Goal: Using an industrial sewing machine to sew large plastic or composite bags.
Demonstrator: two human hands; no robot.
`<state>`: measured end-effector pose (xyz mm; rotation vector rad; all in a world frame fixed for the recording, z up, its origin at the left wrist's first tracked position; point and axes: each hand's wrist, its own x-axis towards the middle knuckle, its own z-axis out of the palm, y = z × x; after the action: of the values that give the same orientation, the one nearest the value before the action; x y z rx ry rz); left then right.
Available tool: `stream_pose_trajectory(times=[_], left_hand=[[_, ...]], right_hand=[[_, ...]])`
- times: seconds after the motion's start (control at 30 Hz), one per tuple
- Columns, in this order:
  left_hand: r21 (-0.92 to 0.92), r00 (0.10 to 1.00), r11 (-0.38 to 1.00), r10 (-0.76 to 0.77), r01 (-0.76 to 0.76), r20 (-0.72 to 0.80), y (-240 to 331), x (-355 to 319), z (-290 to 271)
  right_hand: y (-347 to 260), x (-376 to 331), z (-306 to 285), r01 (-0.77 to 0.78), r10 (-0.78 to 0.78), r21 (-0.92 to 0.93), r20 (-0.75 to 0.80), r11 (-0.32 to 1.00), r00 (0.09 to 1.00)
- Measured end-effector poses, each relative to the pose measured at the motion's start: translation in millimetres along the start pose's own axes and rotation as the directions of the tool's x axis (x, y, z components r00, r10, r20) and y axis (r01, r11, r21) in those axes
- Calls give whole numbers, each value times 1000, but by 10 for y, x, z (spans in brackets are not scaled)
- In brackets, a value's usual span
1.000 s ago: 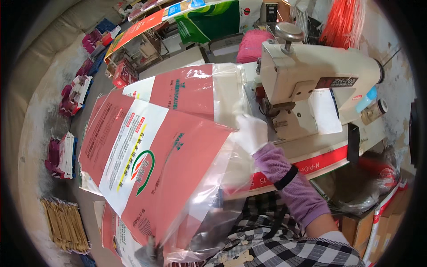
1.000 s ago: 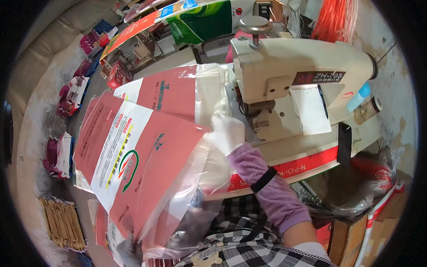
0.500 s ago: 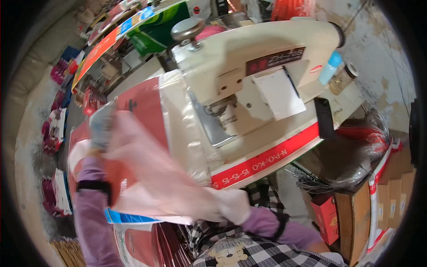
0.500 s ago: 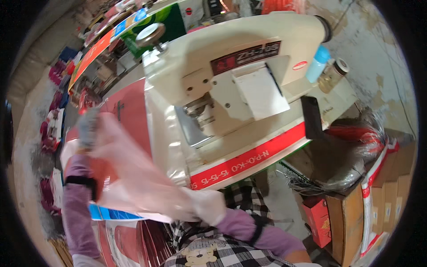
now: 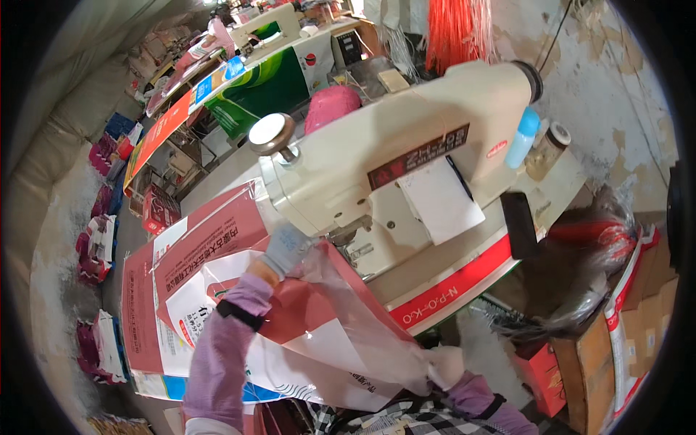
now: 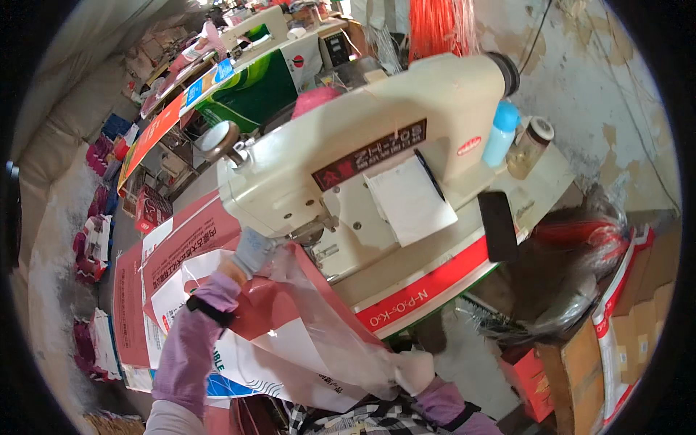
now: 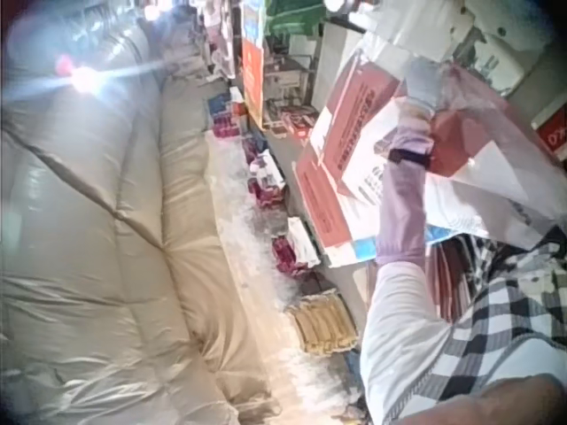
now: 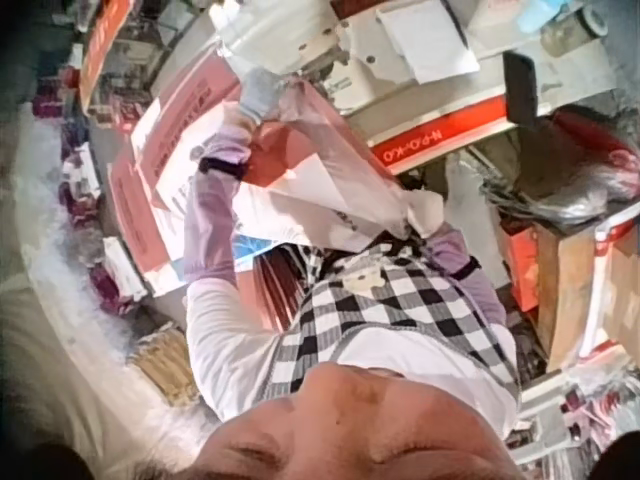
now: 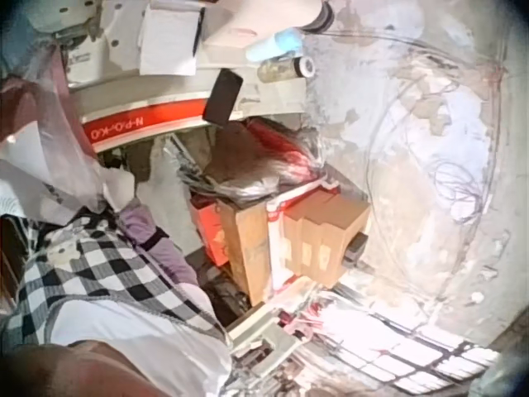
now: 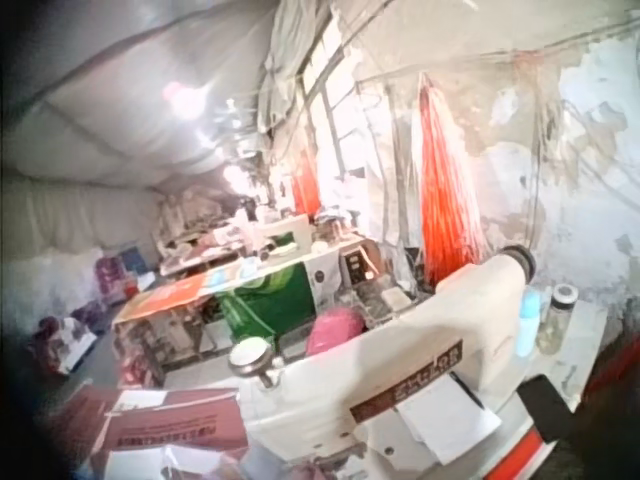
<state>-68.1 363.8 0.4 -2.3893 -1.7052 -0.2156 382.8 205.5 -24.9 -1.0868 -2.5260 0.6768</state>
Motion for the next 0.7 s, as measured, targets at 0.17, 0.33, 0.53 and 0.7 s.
stream_pose_trajectory(times=[0.17,0.33,0.53,0.7], left_hand=[[87,862,952,224,-294,454,-68,-137,-808],[328,816,942,-242,68,524,719,225,-813],[-753,981,629,-154,191,120,1008,-765,-1524],[-877,853,74,-286,475,437,1147,-1866,-1614]], right_hand=[[-220,-389,-228,-433,345,597,263,675,901],[-401,217,-191,-334,330,585,119,739,937],[-854,1407,91,-151,209,475,-71,867,975],[-748,2003,351,-64,218,808,-81,585,972]])
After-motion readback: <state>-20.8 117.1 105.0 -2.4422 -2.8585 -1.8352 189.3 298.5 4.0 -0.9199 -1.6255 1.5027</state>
